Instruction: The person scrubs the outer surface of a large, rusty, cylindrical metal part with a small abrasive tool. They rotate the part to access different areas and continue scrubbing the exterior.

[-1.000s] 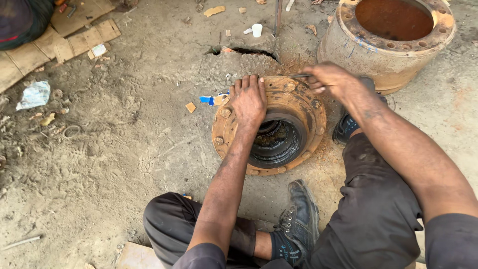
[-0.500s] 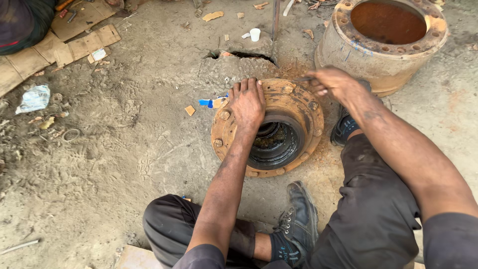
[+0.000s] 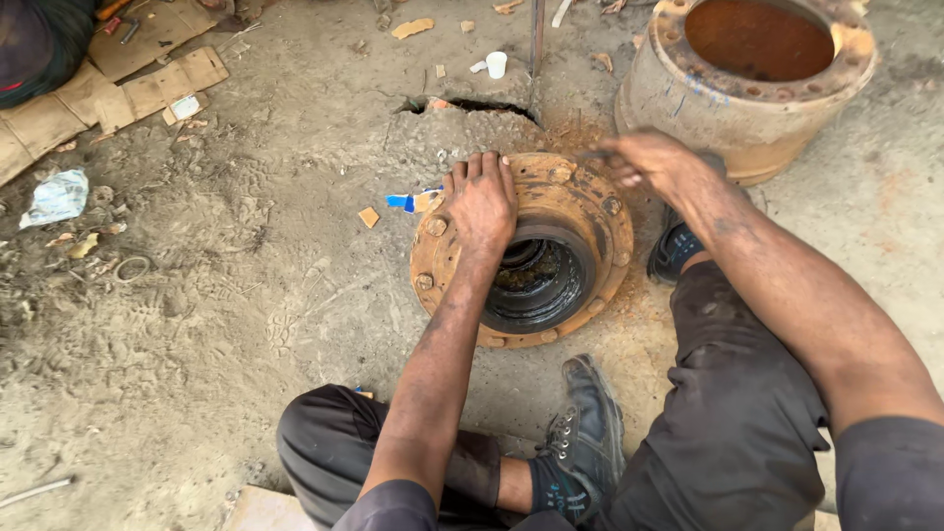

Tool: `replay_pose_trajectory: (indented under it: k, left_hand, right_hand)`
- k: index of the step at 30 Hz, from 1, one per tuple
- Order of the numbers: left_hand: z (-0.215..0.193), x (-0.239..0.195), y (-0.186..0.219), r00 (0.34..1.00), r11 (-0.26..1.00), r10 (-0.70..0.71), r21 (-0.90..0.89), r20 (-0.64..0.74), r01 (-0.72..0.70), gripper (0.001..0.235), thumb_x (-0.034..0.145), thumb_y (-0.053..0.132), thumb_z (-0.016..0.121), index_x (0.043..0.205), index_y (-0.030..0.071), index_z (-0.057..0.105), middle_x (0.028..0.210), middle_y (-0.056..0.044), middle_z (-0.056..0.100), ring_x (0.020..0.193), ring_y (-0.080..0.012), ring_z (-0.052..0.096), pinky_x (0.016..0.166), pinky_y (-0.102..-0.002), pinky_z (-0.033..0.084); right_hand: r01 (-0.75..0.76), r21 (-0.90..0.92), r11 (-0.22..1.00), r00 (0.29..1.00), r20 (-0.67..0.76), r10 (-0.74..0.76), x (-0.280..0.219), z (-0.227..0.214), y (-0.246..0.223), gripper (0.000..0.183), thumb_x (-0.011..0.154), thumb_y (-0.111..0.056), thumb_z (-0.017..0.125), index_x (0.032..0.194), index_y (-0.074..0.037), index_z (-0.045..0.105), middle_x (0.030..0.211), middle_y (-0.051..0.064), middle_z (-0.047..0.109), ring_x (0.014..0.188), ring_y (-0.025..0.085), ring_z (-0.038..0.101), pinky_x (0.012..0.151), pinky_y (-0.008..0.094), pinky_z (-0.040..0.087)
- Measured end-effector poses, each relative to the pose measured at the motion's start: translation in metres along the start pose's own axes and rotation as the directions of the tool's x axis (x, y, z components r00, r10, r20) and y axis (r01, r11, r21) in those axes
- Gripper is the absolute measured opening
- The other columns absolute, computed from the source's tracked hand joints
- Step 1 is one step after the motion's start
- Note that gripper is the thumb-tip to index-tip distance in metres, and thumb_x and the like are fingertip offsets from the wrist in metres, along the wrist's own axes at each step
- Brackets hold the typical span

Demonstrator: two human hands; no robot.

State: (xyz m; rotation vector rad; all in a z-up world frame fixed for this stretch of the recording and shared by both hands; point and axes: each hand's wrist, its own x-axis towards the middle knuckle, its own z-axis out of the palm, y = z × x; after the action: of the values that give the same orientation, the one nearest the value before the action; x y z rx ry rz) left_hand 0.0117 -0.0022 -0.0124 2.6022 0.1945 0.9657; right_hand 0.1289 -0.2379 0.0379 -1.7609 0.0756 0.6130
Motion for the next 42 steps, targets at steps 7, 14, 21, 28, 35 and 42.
replay_pose_trajectory:
  k: [7, 14, 21, 28, 35, 42]
  left_hand:
    - [-0.004, 0.0, 0.001, 0.996, 0.999, 0.035, -0.032, -0.077, -0.038, 0.033, 0.108, 0.028, 0.048, 0.116, 0.004, 0.069, 0.116, -0.015, 0.072, 0.109, -0.0319, 0.064, 0.1, -0.051, 0.046]
    - [0.008, 0.001, -0.005, 1.0, 1.0, 0.012, 0.01, 0.001, -0.012, 0.034, 0.108, 0.028, 0.047, 0.115, 0.003, 0.07, 0.113, -0.016, 0.072, 0.105, -0.0306, 0.064, 0.097, -0.052, 0.047]
    - [0.019, 0.002, -0.012, 0.998, 0.999, 0.04, -0.004, -0.052, -0.04, 0.033, 0.108, 0.028, 0.049, 0.116, 0.004, 0.07, 0.111, -0.016, 0.074, 0.102, -0.0282, 0.066, 0.095, -0.05, 0.049]
    - [0.014, 0.0, -0.011, 0.996, 0.998, 0.061, -0.007, -0.064, -0.062, 0.033, 0.107, 0.026, 0.049, 0.115, 0.003, 0.07, 0.108, -0.015, 0.072, 0.099, -0.028, 0.064, 0.093, -0.049, 0.047]
    - [0.005, 0.002, -0.004, 0.997, 0.999, 0.039, -0.011, -0.064, -0.04, 0.03, 0.107, 0.025, 0.049, 0.115, 0.004, 0.07, 0.109, -0.015, 0.071, 0.1, -0.0279, 0.063, 0.094, -0.049, 0.046]
    - [0.003, -0.004, -0.004, 0.993, 0.997, 0.064, -0.036, -0.1, -0.068, 0.032, 0.108, 0.025, 0.048, 0.117, 0.003, 0.07, 0.111, -0.014, 0.071, 0.103, -0.0293, 0.063, 0.096, -0.05, 0.046]
  right_hand:
    - [0.044, -0.053, 0.998, 0.999, -0.01, -0.044, -0.001, 0.022, -0.008, 0.026, 0.107, -0.02, 0.055, 0.115, 0.002, 0.068, 0.071, -0.002, 0.056, 0.051, 0.004, 0.036, 0.039, 0.019, 0.028]
    - [-0.049, 0.072, 0.996, 0.998, 0.043, 0.046, -0.011, -0.022, 0.012, 0.028, 0.108, -0.025, 0.053, 0.107, -0.002, 0.069, 0.062, -0.008, 0.039, 0.048, 0.004, 0.029, 0.037, 0.021, 0.024]
    - [0.057, -0.017, 0.998, 0.998, 0.017, -0.056, -0.009, 0.005, 0.001, 0.025, 0.108, -0.02, 0.056, 0.099, 0.001, 0.067, 0.06, -0.006, 0.039, 0.048, 0.005, 0.03, 0.038, 0.023, 0.025]
    - [-0.051, -0.046, 0.998, 0.999, -0.019, 0.05, -0.019, -0.04, 0.03, 0.026, 0.107, -0.022, 0.052, 0.109, -0.002, 0.068, 0.064, -0.005, 0.045, 0.047, 0.005, 0.032, 0.039, 0.021, 0.026]
    - [0.039, 0.058, 0.998, 0.999, 0.003, -0.039, 0.01, -0.025, 0.036, 0.02, 0.105, -0.018, 0.059, 0.105, 0.001, 0.066, 0.067, -0.005, 0.047, 0.049, 0.004, 0.035, 0.039, 0.02, 0.03]
    - [0.077, -0.12, 0.99, 0.996, -0.045, -0.083, -0.01, -0.026, 0.031, 0.022, 0.101, -0.021, 0.066, 0.098, 0.0, 0.072, 0.065, 0.0, 0.051, 0.049, 0.007, 0.039, 0.038, 0.022, 0.033]
